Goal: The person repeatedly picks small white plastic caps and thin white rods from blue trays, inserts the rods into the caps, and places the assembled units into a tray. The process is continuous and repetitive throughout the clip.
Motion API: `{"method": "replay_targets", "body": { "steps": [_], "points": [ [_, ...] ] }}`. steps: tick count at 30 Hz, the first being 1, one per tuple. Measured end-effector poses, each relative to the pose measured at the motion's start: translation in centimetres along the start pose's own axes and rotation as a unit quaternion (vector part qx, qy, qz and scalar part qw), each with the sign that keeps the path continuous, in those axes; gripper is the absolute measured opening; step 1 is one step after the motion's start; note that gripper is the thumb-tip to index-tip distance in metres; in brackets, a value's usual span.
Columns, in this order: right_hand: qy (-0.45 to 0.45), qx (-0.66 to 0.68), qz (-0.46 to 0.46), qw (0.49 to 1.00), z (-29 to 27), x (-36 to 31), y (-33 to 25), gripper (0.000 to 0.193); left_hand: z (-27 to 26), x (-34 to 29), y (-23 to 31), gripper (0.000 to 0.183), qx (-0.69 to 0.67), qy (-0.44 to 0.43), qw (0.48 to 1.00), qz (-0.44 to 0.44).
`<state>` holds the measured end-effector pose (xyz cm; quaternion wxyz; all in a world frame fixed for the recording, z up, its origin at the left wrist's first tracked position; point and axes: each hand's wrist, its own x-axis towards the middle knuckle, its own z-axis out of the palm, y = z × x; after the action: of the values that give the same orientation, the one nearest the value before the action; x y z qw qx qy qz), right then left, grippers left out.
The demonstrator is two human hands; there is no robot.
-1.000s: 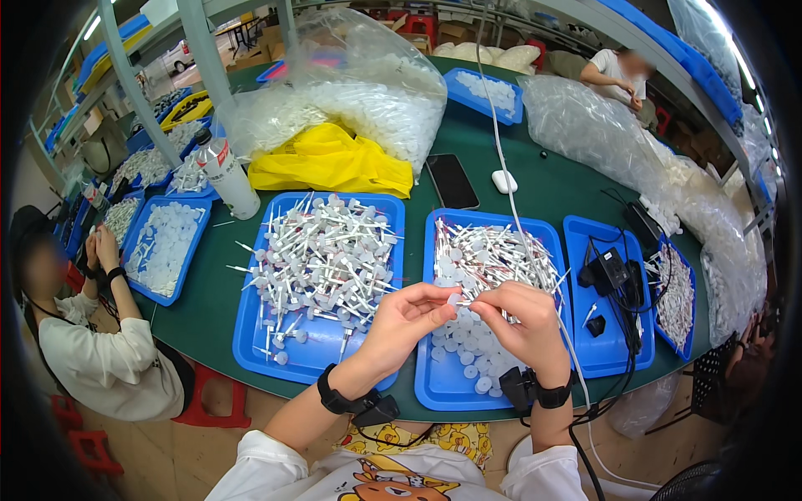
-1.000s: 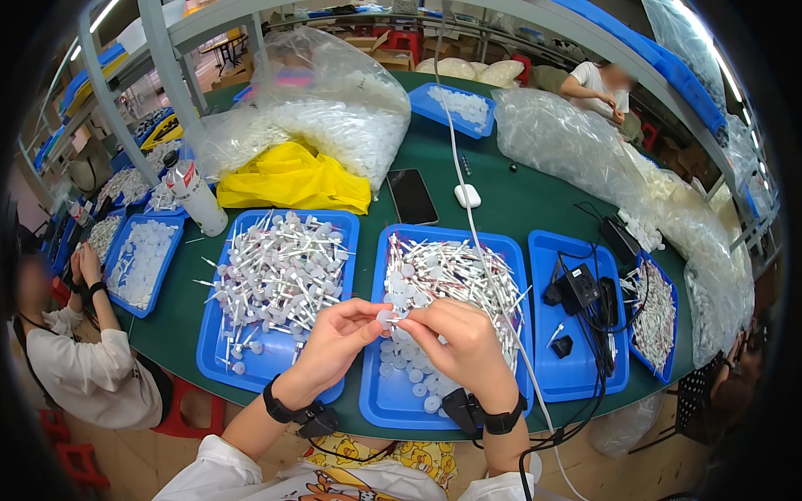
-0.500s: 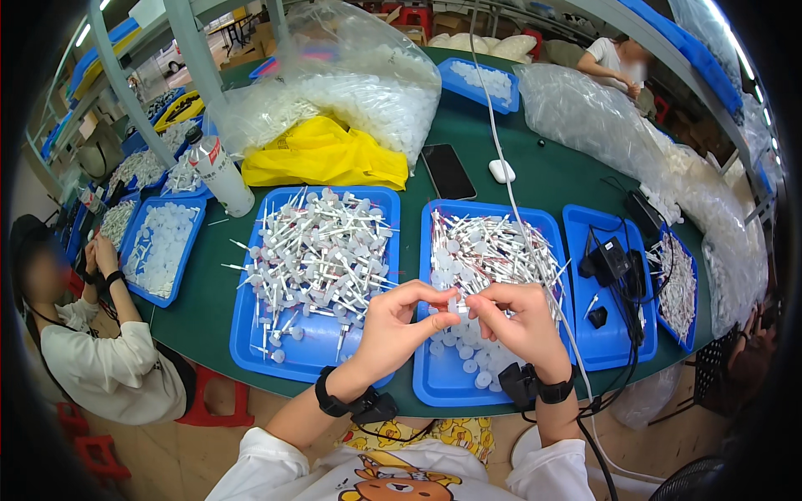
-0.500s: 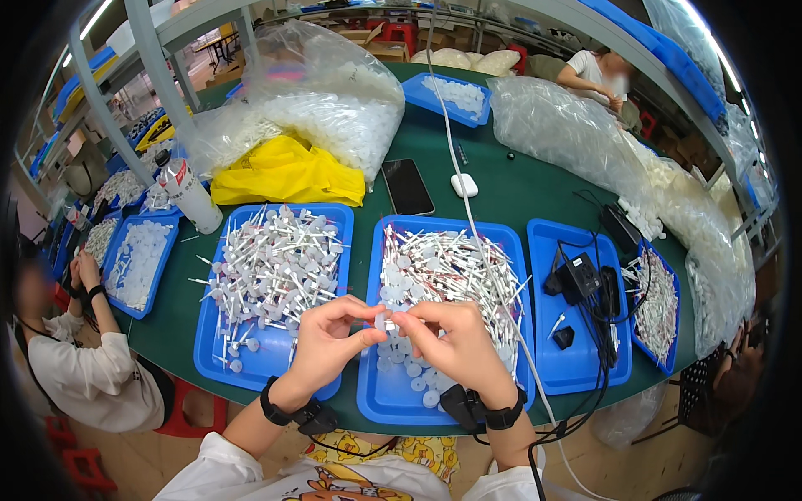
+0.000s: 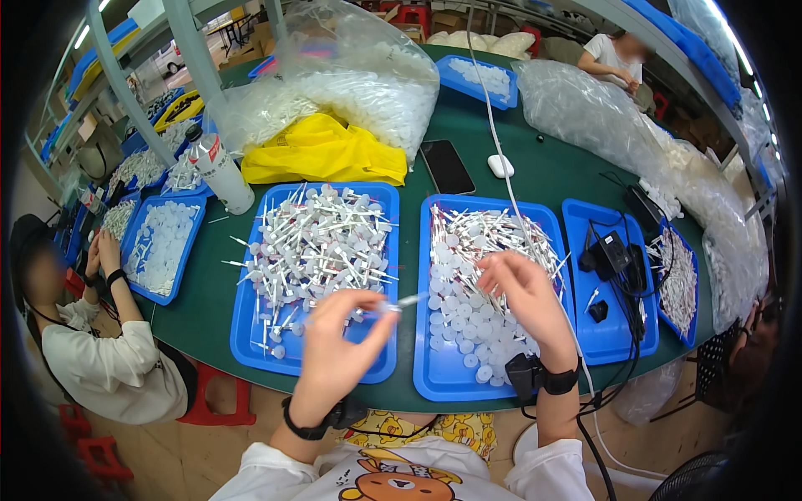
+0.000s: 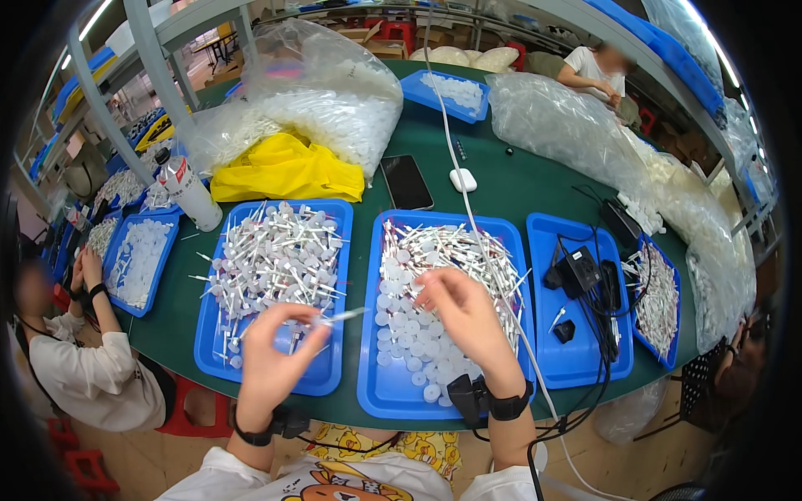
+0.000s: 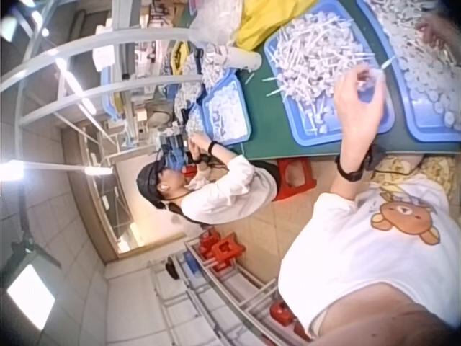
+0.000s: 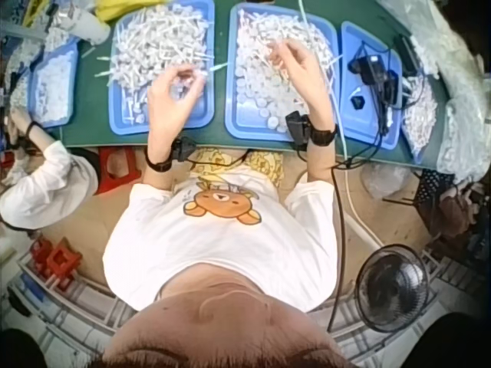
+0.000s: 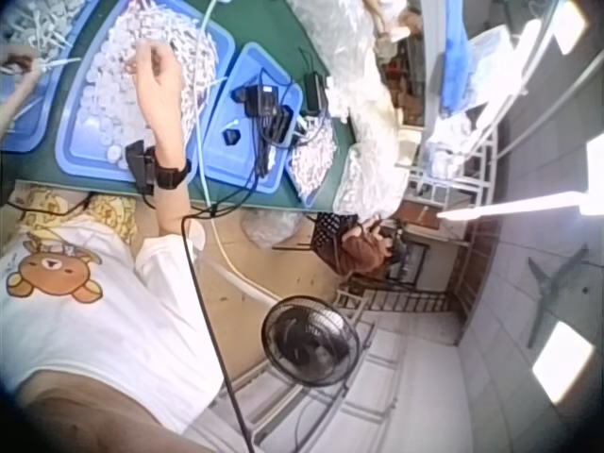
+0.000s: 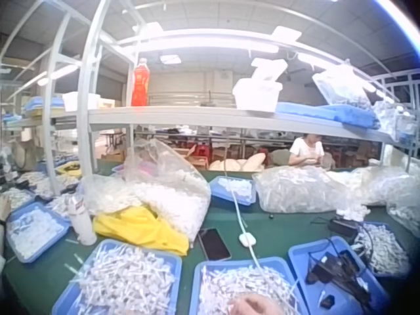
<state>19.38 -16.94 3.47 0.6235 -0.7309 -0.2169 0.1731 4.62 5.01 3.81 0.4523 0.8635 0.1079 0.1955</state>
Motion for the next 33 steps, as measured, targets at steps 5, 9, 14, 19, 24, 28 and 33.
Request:
{"method": "replay_targets", "body": {
  "steps": [5,9,14,19,24,28,33],
  "points": [
    [0.081,-0.058,-0.027,0.995,-0.1,0.6,0.8,0.021,-1.9,-2.0,-1.1,0.045,0.360,0.160,0.919,0.020],
    [0.043,-0.204,-0.027,0.978,-0.6,0.4,1.6,0.017,-0.4,-0.8,0.2,0.042,0.244,0.026,0.964,0.098],
    [-0.083,-0.336,-0.013,0.938,-0.6,1.5,3.3,0.017,6.0,0.5,-0.3,0.029,0.194,-0.160,0.950,0.187],
    [-0.121,-0.374,-0.073,0.917,-0.1,1.5,4.2,0.018,8.8,1.4,-1.1,0.025,0.251,-0.138,0.926,0.247],
    [-0.124,-0.404,-0.113,0.899,-0.2,1.1,4.4,0.021,9.0,1.5,-1.0,0.025,0.271,-0.147,0.918,0.249],
    [-0.122,-0.378,-0.053,0.916,-0.2,1.5,3.4,0.019,9.0,1.0,-1.1,0.029,0.272,-0.143,0.922,0.236],
    [-0.105,-0.362,-0.117,0.919,-0.3,1.6,4.6,0.018,8.4,1.2,-1.0,0.034,0.273,-0.174,0.916,0.236]
  ]
}}
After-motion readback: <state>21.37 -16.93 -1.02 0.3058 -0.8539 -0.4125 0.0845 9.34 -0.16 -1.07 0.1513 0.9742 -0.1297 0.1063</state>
